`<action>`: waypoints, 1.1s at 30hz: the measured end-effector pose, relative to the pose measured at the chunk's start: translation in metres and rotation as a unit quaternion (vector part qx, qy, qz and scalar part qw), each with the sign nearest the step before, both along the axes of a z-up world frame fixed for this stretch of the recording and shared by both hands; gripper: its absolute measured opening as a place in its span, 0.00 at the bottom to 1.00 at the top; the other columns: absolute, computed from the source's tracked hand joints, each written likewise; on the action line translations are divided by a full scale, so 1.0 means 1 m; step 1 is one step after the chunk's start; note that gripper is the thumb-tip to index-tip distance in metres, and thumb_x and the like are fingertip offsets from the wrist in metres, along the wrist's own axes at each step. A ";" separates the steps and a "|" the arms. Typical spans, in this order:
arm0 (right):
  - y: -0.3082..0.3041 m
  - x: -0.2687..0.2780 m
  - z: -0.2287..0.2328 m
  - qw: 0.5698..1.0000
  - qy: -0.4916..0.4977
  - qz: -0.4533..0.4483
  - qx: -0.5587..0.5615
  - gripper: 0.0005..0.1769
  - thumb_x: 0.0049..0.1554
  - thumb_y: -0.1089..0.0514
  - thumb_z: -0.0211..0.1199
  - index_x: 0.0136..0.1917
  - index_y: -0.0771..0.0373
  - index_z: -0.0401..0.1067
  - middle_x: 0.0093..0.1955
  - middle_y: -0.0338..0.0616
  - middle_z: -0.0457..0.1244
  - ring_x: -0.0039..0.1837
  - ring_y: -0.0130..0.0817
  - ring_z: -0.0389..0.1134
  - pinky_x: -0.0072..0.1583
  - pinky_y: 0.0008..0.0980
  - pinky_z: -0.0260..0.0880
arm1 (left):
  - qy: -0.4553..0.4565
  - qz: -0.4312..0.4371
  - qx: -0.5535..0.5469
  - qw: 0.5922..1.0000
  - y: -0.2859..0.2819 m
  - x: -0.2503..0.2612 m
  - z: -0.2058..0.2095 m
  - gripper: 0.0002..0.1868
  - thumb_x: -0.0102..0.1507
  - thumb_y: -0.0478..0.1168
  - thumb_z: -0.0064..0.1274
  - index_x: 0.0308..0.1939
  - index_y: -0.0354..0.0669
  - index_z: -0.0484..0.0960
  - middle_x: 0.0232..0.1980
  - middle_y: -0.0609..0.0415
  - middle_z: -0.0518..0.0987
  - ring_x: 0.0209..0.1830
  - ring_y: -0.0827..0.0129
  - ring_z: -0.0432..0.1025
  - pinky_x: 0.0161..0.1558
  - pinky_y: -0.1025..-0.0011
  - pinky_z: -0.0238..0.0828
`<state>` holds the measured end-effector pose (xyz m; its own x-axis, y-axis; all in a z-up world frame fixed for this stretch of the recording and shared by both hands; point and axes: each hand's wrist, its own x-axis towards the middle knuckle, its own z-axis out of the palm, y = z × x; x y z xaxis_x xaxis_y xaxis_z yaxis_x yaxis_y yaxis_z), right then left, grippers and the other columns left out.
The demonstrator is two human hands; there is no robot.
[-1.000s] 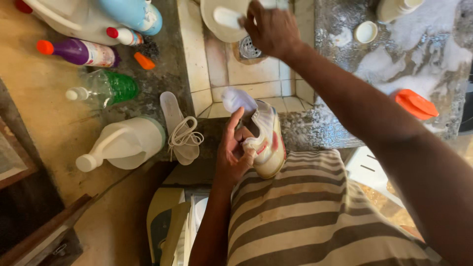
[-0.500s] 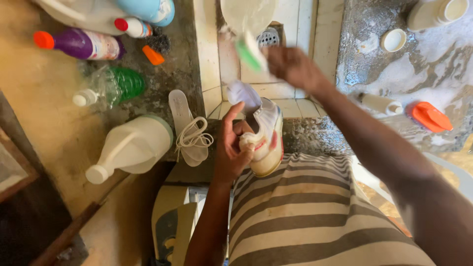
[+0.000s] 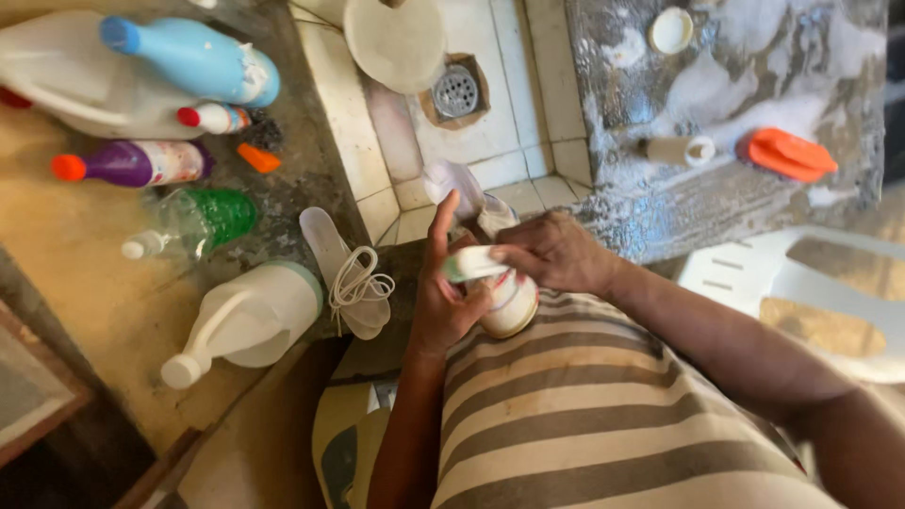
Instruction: The person cleans a shoe by hand using a brush and cleaning solution, scrubbing the outer surface, sole, and interior.
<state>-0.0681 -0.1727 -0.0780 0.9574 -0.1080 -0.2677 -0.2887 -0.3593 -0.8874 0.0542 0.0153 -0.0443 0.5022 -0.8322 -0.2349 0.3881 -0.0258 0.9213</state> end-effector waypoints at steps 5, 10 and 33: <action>-0.032 -0.029 -0.019 0.993 0.092 -0.017 -0.074 0.24 0.63 0.39 0.51 0.46 0.56 0.80 0.28 0.42 0.68 0.25 0.32 0.66 0.30 0.37 0.68 | 0.127 0.036 -0.057 0.990 0.024 -0.009 -0.003 0.52 0.64 0.43 0.64 0.86 0.37 0.50 0.39 0.61 0.72 0.40 0.78 0.67 0.52 0.72 0.73; -0.035 -0.013 -0.013 0.998 0.031 -0.014 0.062 0.26 0.68 0.42 0.53 0.36 0.61 0.72 0.27 0.47 0.61 0.30 0.38 0.62 0.36 0.41 0.63 | -0.141 -0.003 0.133 0.981 0.034 -0.028 0.007 0.48 0.61 0.32 0.64 0.81 0.38 0.54 0.41 0.55 0.75 0.43 0.73 0.70 0.53 0.71 0.71; -0.053 0.040 0.014 0.959 -0.021 0.240 -0.151 0.25 0.56 0.34 0.63 0.40 0.58 0.78 0.40 0.41 0.73 0.38 0.38 0.74 0.39 0.39 0.73 | -0.176 -0.017 0.257 0.950 0.017 -0.036 0.038 0.53 0.54 0.39 0.67 0.81 0.49 0.56 0.43 0.46 0.86 0.45 0.66 0.83 0.48 0.69 0.78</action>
